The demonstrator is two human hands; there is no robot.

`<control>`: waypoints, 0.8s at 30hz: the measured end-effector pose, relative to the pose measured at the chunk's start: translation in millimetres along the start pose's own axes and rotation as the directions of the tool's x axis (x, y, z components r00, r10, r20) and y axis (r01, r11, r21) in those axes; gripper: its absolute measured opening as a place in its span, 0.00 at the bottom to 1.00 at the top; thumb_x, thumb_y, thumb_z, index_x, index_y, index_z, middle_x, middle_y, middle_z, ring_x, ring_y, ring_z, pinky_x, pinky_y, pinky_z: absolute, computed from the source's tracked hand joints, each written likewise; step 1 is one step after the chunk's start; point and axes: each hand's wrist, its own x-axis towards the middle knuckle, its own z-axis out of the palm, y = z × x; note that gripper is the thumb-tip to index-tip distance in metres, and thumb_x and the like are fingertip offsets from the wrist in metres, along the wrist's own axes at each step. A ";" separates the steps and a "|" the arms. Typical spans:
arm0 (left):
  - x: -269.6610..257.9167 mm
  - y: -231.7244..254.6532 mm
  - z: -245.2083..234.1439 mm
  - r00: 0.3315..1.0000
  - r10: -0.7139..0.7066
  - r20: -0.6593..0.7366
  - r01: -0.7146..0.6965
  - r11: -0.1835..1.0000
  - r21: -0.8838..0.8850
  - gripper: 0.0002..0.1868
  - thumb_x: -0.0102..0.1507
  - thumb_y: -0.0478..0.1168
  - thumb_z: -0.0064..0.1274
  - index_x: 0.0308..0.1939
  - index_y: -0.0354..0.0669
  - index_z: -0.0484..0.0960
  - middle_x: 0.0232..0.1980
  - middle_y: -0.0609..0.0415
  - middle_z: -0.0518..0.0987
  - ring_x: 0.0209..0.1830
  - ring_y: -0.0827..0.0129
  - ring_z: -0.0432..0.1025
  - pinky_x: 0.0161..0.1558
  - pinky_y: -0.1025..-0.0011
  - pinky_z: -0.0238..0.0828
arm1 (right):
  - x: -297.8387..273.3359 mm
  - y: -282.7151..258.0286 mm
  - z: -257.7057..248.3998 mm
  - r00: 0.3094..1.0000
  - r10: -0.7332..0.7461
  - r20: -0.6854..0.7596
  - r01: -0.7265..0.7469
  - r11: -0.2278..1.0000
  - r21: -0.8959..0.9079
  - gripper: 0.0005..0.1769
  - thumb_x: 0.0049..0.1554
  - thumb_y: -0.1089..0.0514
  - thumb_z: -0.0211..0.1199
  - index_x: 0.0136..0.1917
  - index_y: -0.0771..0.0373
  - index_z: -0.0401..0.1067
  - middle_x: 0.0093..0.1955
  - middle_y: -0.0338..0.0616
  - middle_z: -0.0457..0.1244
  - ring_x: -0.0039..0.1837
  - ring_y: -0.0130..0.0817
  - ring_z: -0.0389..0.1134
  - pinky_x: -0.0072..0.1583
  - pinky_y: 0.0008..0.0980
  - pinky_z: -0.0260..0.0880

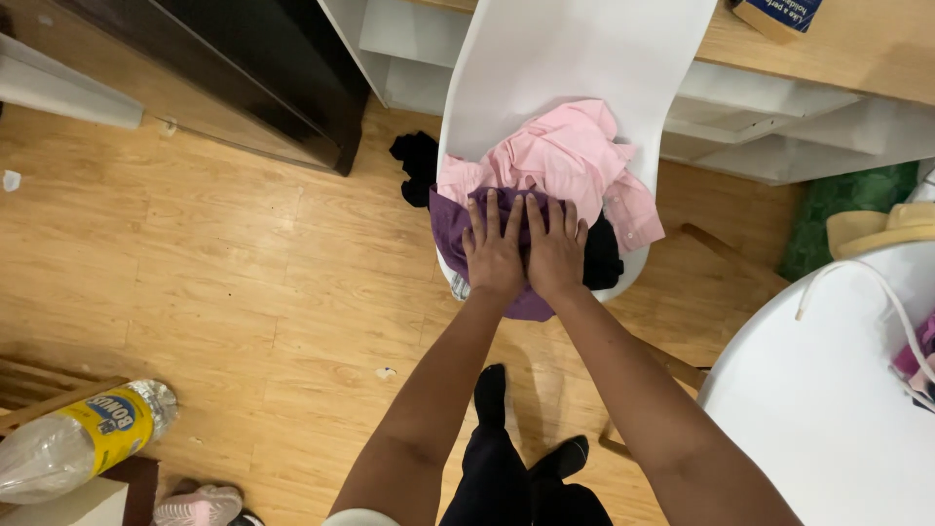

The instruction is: Folding various pieces of clothing including a white top and a purple garment on a round table.

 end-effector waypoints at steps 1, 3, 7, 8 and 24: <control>0.3 -0.3 6.8 1.000 0.000 -0.009 0.000 1.000 0.003 0.43 0.65 0.45 0.48 0.82 0.66 0.45 0.85 0.46 0.36 0.84 0.40 0.28 0.74 0.38 0.37 | -0.2 3.7 8.9 1.000 0.009 0.020 -0.009 1.000 -0.013 0.37 0.60 0.55 0.54 0.81 0.52 0.54 0.77 0.53 0.50 0.79 0.58 0.46 0.73 0.66 0.43; -0.3 -1.8 16.8 1.000 -0.001 -0.022 0.001 1.000 0.007 0.43 0.65 0.44 0.47 0.82 0.65 0.45 0.86 0.46 0.37 0.84 0.40 0.29 0.74 0.39 0.39 | -1.9 4.5 13.5 0.999 0.015 0.038 -0.014 1.000 -0.025 0.34 0.61 0.56 0.54 0.81 0.51 0.56 0.73 0.53 0.54 0.76 0.57 0.50 0.73 0.65 0.46; -11.3 2.2 20.3 0.996 0.041 -0.083 -0.040 0.999 0.012 0.40 0.66 0.44 0.46 0.81 0.64 0.49 0.85 0.46 0.40 0.84 0.39 0.31 0.73 0.39 0.42 | -18.4 -2.6 -7.0 1.000 -0.013 -0.013 0.013 1.000 -0.008 0.22 0.60 0.57 0.55 0.68 0.54 0.68 0.60 0.47 0.62 0.68 0.50 0.59 0.67 0.61 0.55; -15.4 4.8 17.0 0.994 0.050 -0.095 -0.051 0.999 -0.006 0.39 0.66 0.44 0.47 0.80 0.63 0.51 0.84 0.45 0.42 0.83 0.39 0.32 0.72 0.38 0.43 | -23.3 -4.4 -13.7 0.997 -0.037 -0.065 0.039 0.999 0.034 0.19 0.59 0.58 0.57 0.63 0.56 0.72 0.57 0.47 0.63 0.65 0.49 0.62 0.64 0.57 0.59; -119.5 88.4 -28.3 0.967 -0.056 -0.247 -0.083 0.851 -0.518 0.22 0.67 0.48 0.45 0.62 0.45 0.78 0.54 0.43 0.81 0.55 0.46 0.75 0.52 0.49 0.70 | -144.0 -42.9 -195.3 0.900 -0.022 -0.435 0.237 0.864 0.445 0.23 0.56 0.68 0.58 0.65 0.61 0.72 0.56 0.52 0.59 0.59 0.50 0.64 0.59 0.42 0.67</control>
